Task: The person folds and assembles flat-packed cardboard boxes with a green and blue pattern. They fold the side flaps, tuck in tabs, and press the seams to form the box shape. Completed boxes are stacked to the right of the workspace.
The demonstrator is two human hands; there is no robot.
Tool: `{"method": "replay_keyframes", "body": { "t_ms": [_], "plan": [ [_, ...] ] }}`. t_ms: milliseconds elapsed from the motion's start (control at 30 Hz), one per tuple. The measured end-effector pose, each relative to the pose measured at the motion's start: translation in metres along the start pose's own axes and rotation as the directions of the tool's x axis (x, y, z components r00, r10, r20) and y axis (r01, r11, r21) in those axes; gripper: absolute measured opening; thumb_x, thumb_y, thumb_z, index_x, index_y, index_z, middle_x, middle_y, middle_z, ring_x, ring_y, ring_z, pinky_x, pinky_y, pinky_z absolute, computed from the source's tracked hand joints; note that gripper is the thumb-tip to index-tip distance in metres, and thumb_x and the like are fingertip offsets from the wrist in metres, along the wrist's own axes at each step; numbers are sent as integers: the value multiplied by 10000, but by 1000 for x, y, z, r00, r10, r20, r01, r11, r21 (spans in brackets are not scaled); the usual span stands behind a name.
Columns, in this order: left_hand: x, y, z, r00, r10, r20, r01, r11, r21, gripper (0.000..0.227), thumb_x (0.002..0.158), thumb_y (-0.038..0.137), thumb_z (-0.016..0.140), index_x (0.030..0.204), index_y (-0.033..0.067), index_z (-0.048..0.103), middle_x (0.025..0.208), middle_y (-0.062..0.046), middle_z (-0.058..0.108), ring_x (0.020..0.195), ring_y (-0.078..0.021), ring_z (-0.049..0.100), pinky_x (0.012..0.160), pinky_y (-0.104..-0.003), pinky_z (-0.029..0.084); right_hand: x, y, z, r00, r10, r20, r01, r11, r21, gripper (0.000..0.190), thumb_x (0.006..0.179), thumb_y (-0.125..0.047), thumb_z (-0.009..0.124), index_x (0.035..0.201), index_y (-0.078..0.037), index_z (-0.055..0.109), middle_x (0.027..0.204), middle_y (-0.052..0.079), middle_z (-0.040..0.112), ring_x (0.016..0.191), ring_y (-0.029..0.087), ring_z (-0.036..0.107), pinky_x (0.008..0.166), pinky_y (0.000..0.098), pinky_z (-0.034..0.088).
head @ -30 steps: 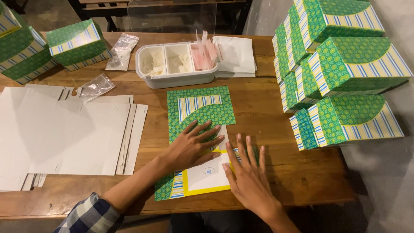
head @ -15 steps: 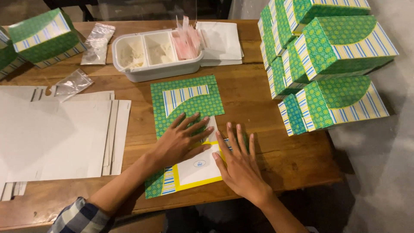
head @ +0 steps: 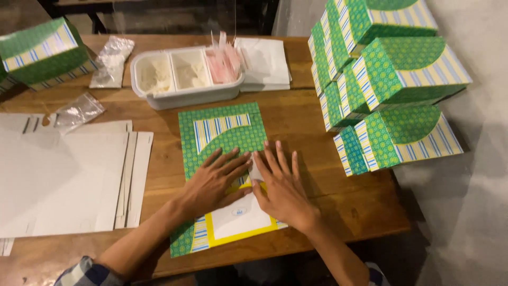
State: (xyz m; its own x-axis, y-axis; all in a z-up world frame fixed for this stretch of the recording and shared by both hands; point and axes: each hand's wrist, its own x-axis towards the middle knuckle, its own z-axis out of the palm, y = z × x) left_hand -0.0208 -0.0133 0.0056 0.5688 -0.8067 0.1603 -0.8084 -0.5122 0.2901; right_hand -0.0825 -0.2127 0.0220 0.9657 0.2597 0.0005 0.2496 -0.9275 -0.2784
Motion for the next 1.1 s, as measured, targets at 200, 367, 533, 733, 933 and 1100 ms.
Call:
{"method": "replay_keyframes", "body": {
  "t_ms": [200,367,533,733,933,1100],
  "plan": [
    [-2,-9,16,1000,-12,6,11,997,71,602,1004,587,460,1445,191,564,1470,-141,563,1423,-356,461,1175,-574,303,0,-4,-2,999,11,-30,-11,1000,21,614,1018,-381,428,1551,-79,398,1661,248,190,1534,470,70,1146,711,12],
    [1,-5,9,1000,-11,10,10,997,77,607,1004,583,452,1444,181,561,1437,-171,584,1409,-366,477,1170,-589,305,-16,-11,-1,999,13,-31,-12,1000,28,555,1045,-316,381,1546,-77,401,1661,237,199,1534,453,73,1145,700,3],
    [0,-1,4,999,41,31,-44,993,114,525,1032,534,447,1414,201,585,1455,-199,559,1414,-394,461,1153,-610,317,-37,-18,-4,999,39,-5,-38,997,71,544,1062,-335,366,1529,-61,421,1666,234,181,1537,441,54,1147,683,-22],
    [-9,-14,28,986,140,-85,-128,983,132,581,1068,534,337,1490,158,471,1578,-202,405,1488,-377,335,1203,-571,236,-54,-12,9,995,-37,-94,29,996,-87,611,1078,-411,341,1619,-145,244,1693,143,123,1553,367,55,1201,598,15],
    [-8,-14,27,991,113,-72,-104,987,123,666,1067,559,321,1481,58,468,1570,-174,436,1485,-356,352,1204,-547,249,-45,-10,12,996,-22,-81,16,997,-74,595,1083,-404,312,1610,-132,260,1682,173,137,1548,385,51,1189,613,4],
    [-2,-7,11,998,47,-48,-42,995,95,530,1004,528,508,1357,151,626,1426,-175,606,1394,-359,505,1149,-592,331,-23,-15,-10,992,111,60,-119,981,153,584,1069,-396,302,1558,-91,395,1655,252,189,1525,477,51,1130,714,-41]
  ]
}}
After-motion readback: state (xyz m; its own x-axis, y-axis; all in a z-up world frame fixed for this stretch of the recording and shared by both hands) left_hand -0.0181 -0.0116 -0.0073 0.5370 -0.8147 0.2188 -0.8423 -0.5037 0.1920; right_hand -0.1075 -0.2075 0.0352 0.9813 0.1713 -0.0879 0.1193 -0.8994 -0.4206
